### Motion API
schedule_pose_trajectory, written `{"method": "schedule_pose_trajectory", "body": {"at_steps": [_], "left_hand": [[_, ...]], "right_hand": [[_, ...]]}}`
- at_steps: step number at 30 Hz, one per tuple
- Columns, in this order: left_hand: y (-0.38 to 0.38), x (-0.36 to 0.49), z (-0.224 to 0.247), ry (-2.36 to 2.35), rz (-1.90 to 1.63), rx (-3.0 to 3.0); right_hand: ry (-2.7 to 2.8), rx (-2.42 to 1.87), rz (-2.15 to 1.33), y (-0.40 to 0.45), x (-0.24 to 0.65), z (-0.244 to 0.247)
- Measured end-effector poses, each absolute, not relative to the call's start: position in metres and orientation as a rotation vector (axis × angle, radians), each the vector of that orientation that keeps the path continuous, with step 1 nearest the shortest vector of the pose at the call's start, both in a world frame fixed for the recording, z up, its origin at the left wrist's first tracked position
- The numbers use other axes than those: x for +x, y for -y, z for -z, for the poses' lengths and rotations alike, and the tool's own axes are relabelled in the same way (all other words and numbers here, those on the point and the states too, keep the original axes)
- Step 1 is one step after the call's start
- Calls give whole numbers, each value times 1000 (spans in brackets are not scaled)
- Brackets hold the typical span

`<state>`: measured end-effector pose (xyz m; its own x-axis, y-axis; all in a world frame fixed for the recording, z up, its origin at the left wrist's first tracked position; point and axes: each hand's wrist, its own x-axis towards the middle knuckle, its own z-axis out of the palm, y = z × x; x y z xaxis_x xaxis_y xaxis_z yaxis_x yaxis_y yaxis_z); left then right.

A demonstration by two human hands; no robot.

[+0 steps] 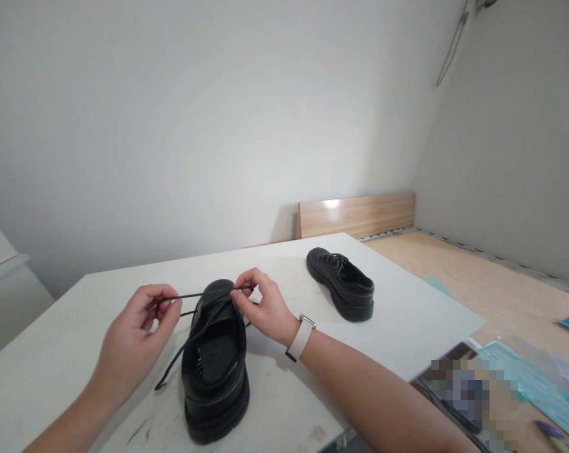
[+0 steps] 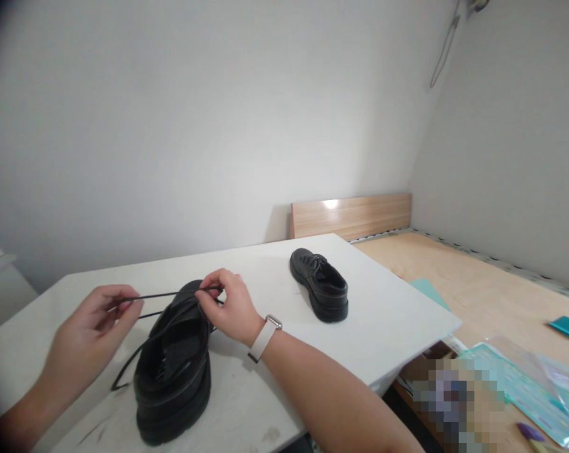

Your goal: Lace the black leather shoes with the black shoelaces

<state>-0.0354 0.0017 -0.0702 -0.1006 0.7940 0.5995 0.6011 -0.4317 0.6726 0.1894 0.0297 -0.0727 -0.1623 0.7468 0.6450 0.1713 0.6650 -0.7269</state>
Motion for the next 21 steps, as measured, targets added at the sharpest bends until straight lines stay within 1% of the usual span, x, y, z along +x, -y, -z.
{"method": "schedule_pose_trajectory", "body": {"at_steps": [2, 6, 8, 12, 18, 21], "left_hand": [[-7, -45, 71, -1596, -1385, 2103], [-17, -57, 75, -1576, -902, 2371], [-20, -59, 75, -1548, -822, 2366], [-22, -61, 75, -1608, -901, 2324], [-16, -59, 75, -1607, -1285, 2329], [-11, -55, 70, -1641, -1363, 2141]], "right_hand": [[1704, -831, -586, -37, 194, 75], [1853, -1049, -669, -53, 200, 83], [1897, -1084, -704, -57, 202, 85], [1921, -1066, -704, -57, 206, 81], [1841, -1052, -745, -56, 206, 76], [1836, -1046, -791, -57, 205, 79]]}}
